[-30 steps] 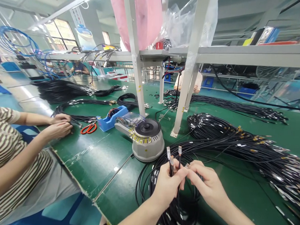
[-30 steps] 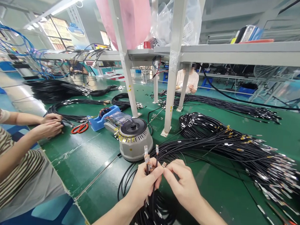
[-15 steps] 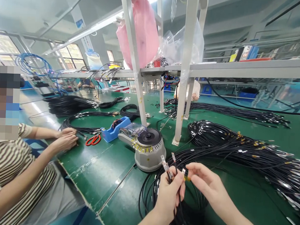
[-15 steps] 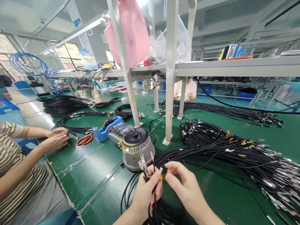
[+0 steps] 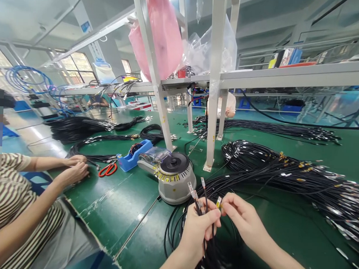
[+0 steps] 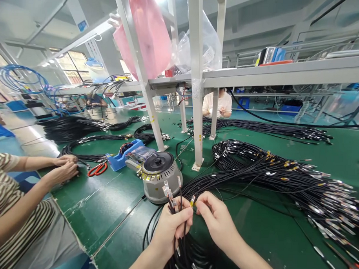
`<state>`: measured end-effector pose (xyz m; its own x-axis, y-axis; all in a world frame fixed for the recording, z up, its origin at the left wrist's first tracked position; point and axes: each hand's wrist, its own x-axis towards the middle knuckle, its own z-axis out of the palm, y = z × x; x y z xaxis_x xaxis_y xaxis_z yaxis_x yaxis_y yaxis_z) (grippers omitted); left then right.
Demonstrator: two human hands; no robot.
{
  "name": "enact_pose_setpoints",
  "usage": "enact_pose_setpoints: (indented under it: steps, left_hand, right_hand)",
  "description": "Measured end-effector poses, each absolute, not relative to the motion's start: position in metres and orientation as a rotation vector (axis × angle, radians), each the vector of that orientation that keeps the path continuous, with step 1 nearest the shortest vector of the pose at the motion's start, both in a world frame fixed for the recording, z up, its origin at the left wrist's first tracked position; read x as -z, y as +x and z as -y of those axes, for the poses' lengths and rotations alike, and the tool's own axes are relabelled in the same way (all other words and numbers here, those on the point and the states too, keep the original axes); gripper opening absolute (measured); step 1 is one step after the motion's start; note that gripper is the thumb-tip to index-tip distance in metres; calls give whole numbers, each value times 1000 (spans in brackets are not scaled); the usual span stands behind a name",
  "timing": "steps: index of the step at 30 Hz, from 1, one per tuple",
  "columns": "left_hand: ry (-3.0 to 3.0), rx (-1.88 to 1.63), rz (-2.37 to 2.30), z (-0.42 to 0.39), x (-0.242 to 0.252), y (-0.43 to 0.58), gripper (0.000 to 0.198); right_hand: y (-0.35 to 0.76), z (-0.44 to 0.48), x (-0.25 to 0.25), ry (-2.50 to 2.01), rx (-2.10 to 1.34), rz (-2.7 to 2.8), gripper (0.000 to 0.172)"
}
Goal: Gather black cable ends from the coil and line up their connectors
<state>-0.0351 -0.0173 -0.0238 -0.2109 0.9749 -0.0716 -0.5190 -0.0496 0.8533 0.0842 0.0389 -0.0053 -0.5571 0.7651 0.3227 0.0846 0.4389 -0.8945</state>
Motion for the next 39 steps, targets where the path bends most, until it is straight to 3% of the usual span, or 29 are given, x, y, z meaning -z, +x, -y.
enact_pose_setpoints:
  steps: [11, 21, 27, 35, 39]
  left_hand:
    - [665, -1552, -839, 17, 28, -30, 13]
    - [712, -1571, -846, 20, 27, -28, 18]
    - [743, -1569, -871, 21, 25, -27, 20]
    - [751, -1507, -1079, 17, 31, -27, 31]
    - [783, -1525, -1002, 16, 38, -29, 27]
  right_hand:
    - [81, -38, 12, -665, -1131, 1942, 22]
    - [84, -41, 9, -658, -1546, 1586, 21]
    - [81, -34, -1, -465, -1737, 1642, 16]
    - [83, -37, -1, -642, -1450, 1653, 20]
    - [85, -39, 1, -525, -1555, 1645, 19]
